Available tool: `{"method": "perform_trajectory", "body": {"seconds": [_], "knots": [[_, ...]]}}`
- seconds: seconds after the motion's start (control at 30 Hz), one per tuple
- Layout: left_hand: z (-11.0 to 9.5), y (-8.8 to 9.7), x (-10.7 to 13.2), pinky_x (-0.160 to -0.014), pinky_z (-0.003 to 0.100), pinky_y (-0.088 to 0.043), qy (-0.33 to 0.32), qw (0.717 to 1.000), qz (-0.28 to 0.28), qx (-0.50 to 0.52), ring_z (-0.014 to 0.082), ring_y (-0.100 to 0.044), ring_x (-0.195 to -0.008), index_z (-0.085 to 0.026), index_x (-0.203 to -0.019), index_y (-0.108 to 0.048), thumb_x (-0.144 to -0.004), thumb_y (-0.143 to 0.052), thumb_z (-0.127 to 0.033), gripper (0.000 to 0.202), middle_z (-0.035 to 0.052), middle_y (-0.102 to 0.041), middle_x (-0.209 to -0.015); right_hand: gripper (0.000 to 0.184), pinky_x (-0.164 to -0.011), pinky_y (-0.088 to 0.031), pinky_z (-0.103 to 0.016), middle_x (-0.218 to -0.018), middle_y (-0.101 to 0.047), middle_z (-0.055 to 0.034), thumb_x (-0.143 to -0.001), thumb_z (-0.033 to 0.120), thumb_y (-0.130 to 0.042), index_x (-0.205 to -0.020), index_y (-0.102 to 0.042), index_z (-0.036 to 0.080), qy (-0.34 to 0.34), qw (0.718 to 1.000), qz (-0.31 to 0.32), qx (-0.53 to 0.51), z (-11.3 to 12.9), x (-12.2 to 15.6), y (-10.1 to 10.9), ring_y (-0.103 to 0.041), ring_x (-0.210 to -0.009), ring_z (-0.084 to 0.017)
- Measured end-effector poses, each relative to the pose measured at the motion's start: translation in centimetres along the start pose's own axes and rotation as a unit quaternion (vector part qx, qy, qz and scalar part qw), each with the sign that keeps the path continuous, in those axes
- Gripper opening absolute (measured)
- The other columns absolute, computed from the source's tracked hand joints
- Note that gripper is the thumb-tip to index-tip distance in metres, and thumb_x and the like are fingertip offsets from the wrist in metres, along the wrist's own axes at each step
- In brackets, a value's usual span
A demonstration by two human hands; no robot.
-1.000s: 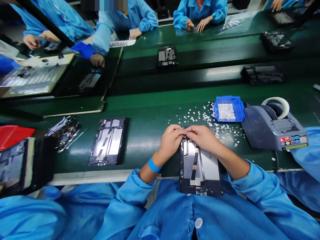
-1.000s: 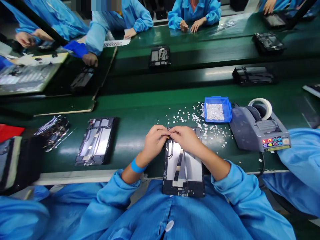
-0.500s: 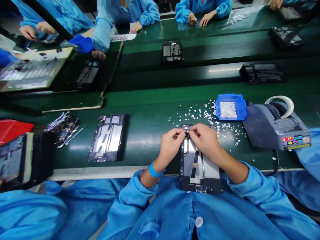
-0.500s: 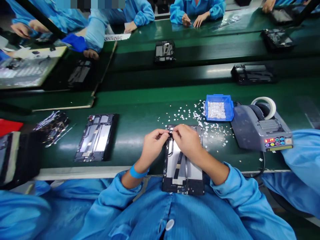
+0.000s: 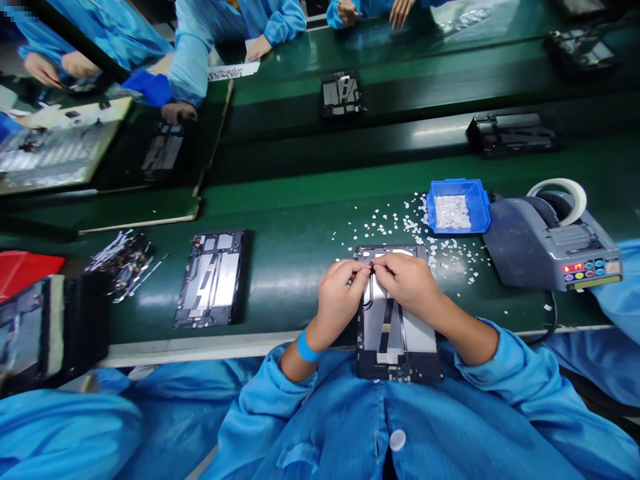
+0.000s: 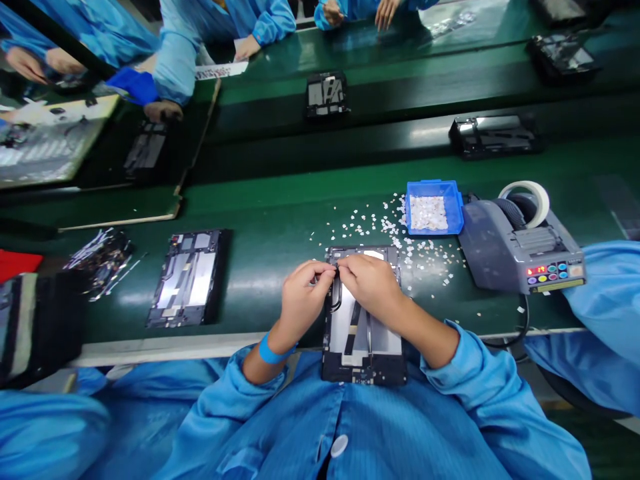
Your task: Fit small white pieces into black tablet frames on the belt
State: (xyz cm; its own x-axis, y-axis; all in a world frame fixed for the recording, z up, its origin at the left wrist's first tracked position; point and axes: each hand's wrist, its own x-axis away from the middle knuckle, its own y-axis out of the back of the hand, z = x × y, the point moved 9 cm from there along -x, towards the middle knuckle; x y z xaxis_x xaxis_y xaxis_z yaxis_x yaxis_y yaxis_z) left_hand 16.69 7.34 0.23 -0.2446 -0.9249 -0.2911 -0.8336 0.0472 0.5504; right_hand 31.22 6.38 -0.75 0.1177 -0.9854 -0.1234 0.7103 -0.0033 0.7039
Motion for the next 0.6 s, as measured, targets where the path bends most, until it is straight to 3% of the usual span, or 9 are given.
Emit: {"method": "perform_trajectory", "body": {"seconds": [0.1, 0.17, 0.27, 0.33, 0.4, 0.43, 0.5, 0.6], "knots": [[0.5, -0.4, 0.0, -0.078, 0.031, -0.053, 0.031, 0.999, 0.009, 0.009, 0.0184, -0.070, -0.083, -0.023, -0.090, -0.076, -0.096, -0.064, -0.020, 0.013, 0.0027, -0.077, -0.088, 0.023, -0.079, -0.050, -0.031, -0.093, -0.081, -0.0070, -0.098, 0.025, -0.054, -0.089, -0.076, 0.023, -0.014, 0.999, -0.027, 0.031, 0.3, 0.1, 0.0, -0.073, -0.088, -0.022], [1.2, -0.5, -0.1, -0.076, 0.030, -0.053, 0.064, 0.997, 0.009, 0.029, 0.0176, -0.069, -0.081, -0.022, -0.090, -0.076, -0.095, -0.065, -0.021, 0.012, 0.0025, -0.076, -0.087, 0.024, -0.076, -0.048, -0.032, -0.086, -0.078, -0.0076, -0.096, 0.025, -0.054, -0.083, -0.073, 0.022, -0.023, 0.997, -0.050, 0.062, -0.2, -0.1, 1.1, -0.071, -0.082, -0.022], [3.1, -0.7, -0.4, -0.071, 0.028, -0.052, 0.134, 0.985, 0.005, 0.106, 0.0168, -0.068, -0.079, -0.020, -0.093, -0.074, -0.094, -0.065, -0.026, 0.011, 0.0031, -0.076, -0.087, 0.026, -0.075, -0.045, -0.034, -0.083, -0.076, -0.0104, -0.096, 0.028, -0.053, -0.082, -0.073, 0.021, -0.099, 0.978, -0.131, 0.129, -4.1, -0.9, 6.5, -0.067, -0.079, -0.024], [4.4, -1.0, -0.6, -0.066, 0.026, -0.050, 0.176, 0.970, 0.011, 0.168, 0.0156, -0.066, -0.075, -0.019, -0.092, -0.072, -0.093, -0.065, -0.029, 0.012, 0.0028, -0.074, -0.084, 0.024, -0.075, -0.044, -0.038, -0.082, -0.073, -0.0140, -0.094, 0.031, -0.056, -0.085, -0.073, 0.018, -0.195, 0.940, -0.192, 0.205, -8.2, -1.0, 11.3, -0.065, -0.079, -0.028], [5.4, -1.4, -0.7, -0.062, 0.024, -0.048, 0.206, 0.956, 0.018, 0.208, 0.0138, -0.062, -0.068, -0.018, -0.088, -0.069, -0.092, -0.066, -0.030, 0.013, 0.0010, -0.069, -0.076, 0.019, -0.077, -0.044, -0.040, -0.087, -0.072, -0.0177, -0.091, 0.028, -0.059, -0.090, -0.073, 0.015, -0.238, 0.917, -0.194, 0.256, -10.9, -1.3, 14.0, -0.065, -0.084, -0.031], [5.8, -1.5, -0.7, -0.060, 0.024, -0.046, 0.219, 0.950, 0.021, 0.220, 0.0130, -0.059, -0.065, -0.018, -0.087, -0.067, -0.091, -0.066, -0.030, 0.013, -0.0001, -0.066, -0.072, 0.019, -0.078, -0.044, -0.041, -0.091, -0.072, -0.0189, -0.091, 0.025, -0.058, -0.095, -0.074, 0.014, -0.229, 0.918, -0.186, 0.265, -11.3, -1.5, 14.4, -0.065, -0.087, -0.032], [6.3, -1.8, -0.5, -0.057, 0.023, -0.044, 0.240, 0.942, 0.022, 0.235, 0.0120, -0.056, -0.061, -0.018, -0.086, -0.065, -0.091, -0.066, -0.030, 0.014, -0.0013, -0.063, -0.068, 0.021, -0.081, -0.045, -0.040, -0.099, -0.073, -0.0184, -0.092, 0.020, -0.055, -0.100, -0.074, 0.015, -0.168, 0.939, -0.166, 0.248, -9.7, -1.6, 13.0, -0.065, -0.092, -0.031], [6.3, -2.0, -0.3, -0.057, 0.023, -0.044, 0.250, 0.937, 0.018, 0.242, 0.0120, -0.057, -0.061, -0.018, -0.087, -0.065, -0.092, -0.066, -0.031, 0.014, -0.0007, -0.064, -0.069, 0.024, -0.084, -0.046, -0.037, -0.095, -0.075, -0.0121, -0.099, 0.024, -0.051, -0.095, -0.075, 0.020, -0.036, 0.982, -0.094, 0.160, -3.9, -1.0, 7.2, -0.066, -0.091, -0.026]]}}
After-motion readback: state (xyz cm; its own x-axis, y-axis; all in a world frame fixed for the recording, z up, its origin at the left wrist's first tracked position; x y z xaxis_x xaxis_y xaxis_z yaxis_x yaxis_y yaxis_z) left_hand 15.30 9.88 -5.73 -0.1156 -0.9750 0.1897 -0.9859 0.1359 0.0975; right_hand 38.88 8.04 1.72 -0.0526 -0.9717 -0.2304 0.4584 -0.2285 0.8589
